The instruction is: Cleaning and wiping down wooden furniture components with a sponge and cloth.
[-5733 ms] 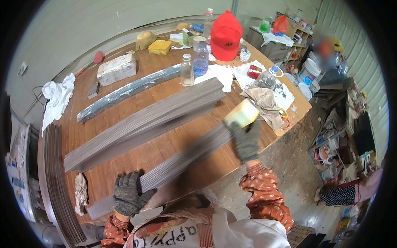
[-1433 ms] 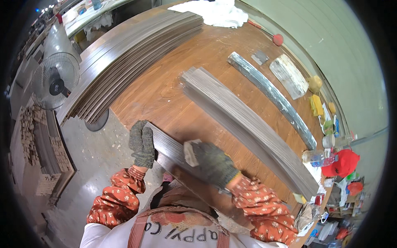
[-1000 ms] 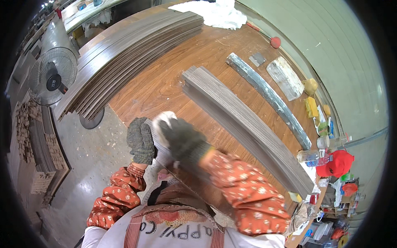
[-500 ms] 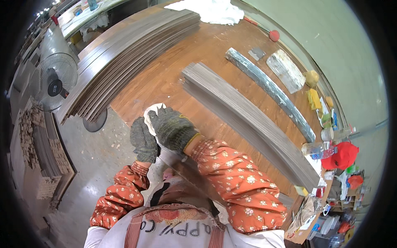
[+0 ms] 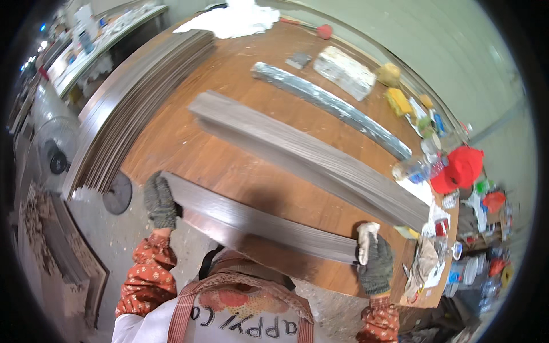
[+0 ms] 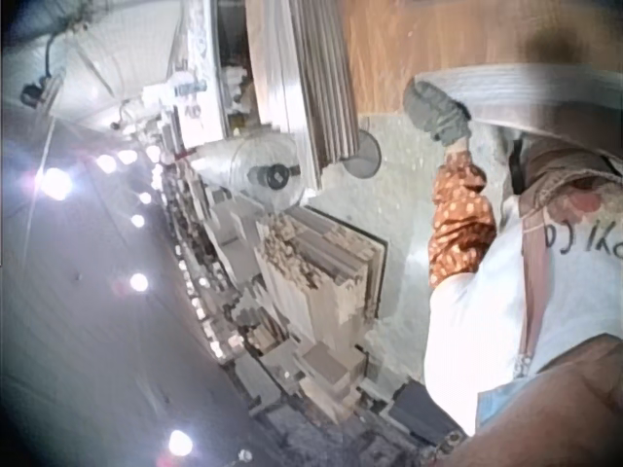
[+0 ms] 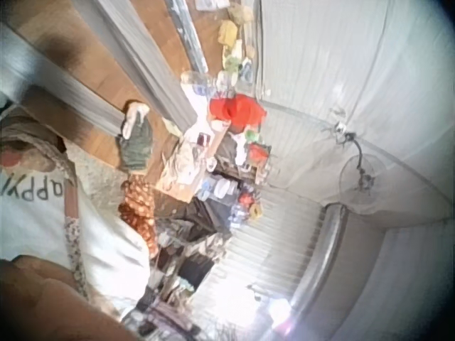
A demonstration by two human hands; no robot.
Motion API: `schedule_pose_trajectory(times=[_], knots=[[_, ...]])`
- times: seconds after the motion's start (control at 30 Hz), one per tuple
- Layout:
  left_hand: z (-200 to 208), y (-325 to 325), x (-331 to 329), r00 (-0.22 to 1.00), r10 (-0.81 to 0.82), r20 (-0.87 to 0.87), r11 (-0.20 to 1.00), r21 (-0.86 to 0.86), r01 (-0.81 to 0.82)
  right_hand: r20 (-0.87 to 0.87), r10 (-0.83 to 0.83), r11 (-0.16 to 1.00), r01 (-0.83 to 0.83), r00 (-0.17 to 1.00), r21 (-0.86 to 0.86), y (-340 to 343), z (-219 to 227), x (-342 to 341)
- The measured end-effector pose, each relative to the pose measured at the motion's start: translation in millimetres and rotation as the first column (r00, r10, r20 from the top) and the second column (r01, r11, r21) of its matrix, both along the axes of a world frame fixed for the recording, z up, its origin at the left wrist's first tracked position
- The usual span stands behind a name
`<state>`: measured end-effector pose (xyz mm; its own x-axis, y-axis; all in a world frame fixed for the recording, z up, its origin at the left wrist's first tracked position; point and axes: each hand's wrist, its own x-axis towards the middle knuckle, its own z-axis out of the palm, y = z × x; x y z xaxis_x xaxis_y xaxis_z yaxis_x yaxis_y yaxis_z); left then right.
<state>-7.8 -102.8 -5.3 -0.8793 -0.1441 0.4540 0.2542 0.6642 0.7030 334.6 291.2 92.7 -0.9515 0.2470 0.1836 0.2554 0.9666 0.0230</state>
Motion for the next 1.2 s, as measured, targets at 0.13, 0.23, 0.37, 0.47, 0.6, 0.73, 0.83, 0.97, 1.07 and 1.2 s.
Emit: schedule_pose_trajectory(times=[0.13,0.23,0.37,0.47,0.6,0.73,0.83,0.97,1.07,1.2], knots=[[-8.1,-7.3,-8.0,0.992,-0.052,-0.113,0.998,-0.051,0.046,-0.291,-0.512,0.809,0.339,0.808,-0.480,-9.2,-27.9,58.6],[38.8,15.7,23.0,0.952,-0.260,-0.164,0.811,-0.572,0.123,-0.161,-0.776,0.620,0.694,0.610,-0.365,-8.0,-56.8,90.5],[63.9,65.5,61.7,0.799,-0.599,-0.053,0.632,-0.643,0.432,-0.169,-0.978,0.028,-0.724,0.123,-0.689,1.2,-23.3,83.6],[68.2,109.5,90.3,0.653,-0.757,0.029,0.507,-0.604,0.615,-0.220,-0.971,0.064,-0.777,0.098,-0.627,15.9,-28.5,101.5],[68.7,133.7,114.9,0.539,-0.841,0.044,0.428,-0.556,0.712,-0.242,-0.951,0.024,-0.733,0.193,-0.680,45.9,-35.3,127.7],[68.0,137.4,114.7,0.544,-0.837,0.063,0.432,-0.536,0.726,-0.391,-0.920,0.351,-0.488,-0.021,-0.799,95.9,-18.9,134.3],[68.9,137.7,117.9,0.573,-0.815,0.084,0.446,-0.539,0.715,-0.621,-0.718,0.661,0.031,0.313,-0.749,135.9,16.9,112.6],[71.5,139.9,127.2,0.614,-0.787,0.057,0.487,-0.554,0.676,-0.614,-0.712,0.683,0.132,0.340,-0.719,177.8,83.7,30.1],[66.9,140.3,132.0,0.650,-0.758,0.050,0.512,-0.572,0.641,-0.775,-0.339,0.936,0.111,0.534,-0.333,241.0,88.2,-39.5],[74.7,141.9,142.6,0.677,-0.733,0.069,0.522,-0.581,0.624,-0.520,-0.124,0.893,0.324,0.845,0.313,263.8,105.3,-113.7]])
